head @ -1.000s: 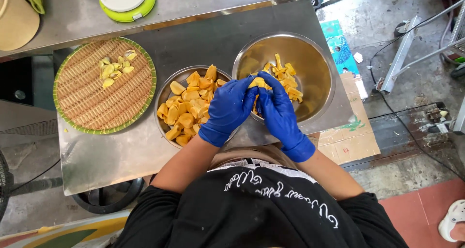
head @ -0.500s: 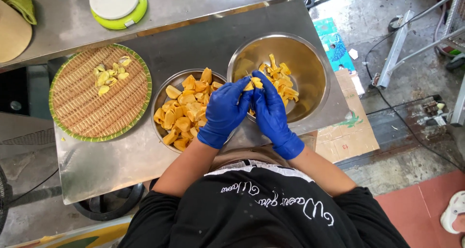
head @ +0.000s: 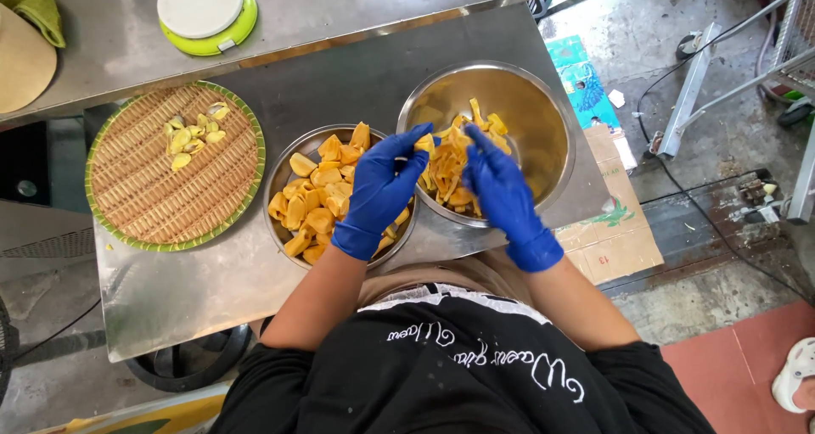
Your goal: The person separates jackfruit segments by hand and using a small knife, removing seeds and placing the cleaned fruit into a metal bowl.
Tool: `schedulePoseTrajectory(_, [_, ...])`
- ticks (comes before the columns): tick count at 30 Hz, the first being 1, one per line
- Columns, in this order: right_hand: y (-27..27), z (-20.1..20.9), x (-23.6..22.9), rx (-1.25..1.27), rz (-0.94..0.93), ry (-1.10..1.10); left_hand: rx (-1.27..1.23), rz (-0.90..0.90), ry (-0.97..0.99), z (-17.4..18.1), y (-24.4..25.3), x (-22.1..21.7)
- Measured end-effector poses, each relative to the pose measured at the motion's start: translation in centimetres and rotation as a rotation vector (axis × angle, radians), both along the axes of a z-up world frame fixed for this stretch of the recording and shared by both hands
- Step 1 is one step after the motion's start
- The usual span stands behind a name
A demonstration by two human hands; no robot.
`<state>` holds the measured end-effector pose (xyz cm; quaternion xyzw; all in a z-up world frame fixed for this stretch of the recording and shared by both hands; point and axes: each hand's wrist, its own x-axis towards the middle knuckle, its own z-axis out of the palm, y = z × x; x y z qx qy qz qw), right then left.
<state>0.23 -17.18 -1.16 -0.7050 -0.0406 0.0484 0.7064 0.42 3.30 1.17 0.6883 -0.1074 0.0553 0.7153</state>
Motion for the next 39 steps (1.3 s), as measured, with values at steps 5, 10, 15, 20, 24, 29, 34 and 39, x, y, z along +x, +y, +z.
schedulePoseTrajectory(5, [2.0, 1.9, -2.8, 0.13, 0.142, -0.002, 0.145, 0.111, -0.08, -0.8, 0.1, -0.4])
schedulePoseTrajectory(10, [2.7, 2.4, -2.1, 0.204, 0.132, 0.076, 0.102, 0.172, -0.206, -0.8, -0.7, -1.2])
schedulePoseTrajectory(15, [2.9, 2.4, -1.5, 0.319, 0.133, 0.155, 0.25, 0.242, -0.289, -0.7, -0.8, -1.3])
schedulePoseTrajectory(20, [3.1, 3.3, -1.3, 0.306, 0.086, 0.237, 0.334, 0.168, -0.355, -0.8, -0.7, -1.2])
schedulePoseTrajectory(24, [2.9, 4.0, -1.6, 0.309, 0.136, 0.222, 0.097, 0.17, -0.233, -1.1, -1.2, -1.1])
schedulePoseTrajectory(29, [2.8, 2.7, -1.3, 0.292, 0.114, 0.15, 0.104, 0.134, -0.236, -2.0, -1.5, -1.3])
schedulePoseTrajectory(34, [1.8, 1.0, -0.7, 0.355, 0.063, 0.219, -0.223, -0.076, 0.009, -2.7, -1.7, -1.2])
schedulePoseTrajectory(39, [1.9, 1.2, -1.4, 0.222, 0.09, 0.08, 0.217, 0.043, -0.202, 0.1, -0.2, -0.9])
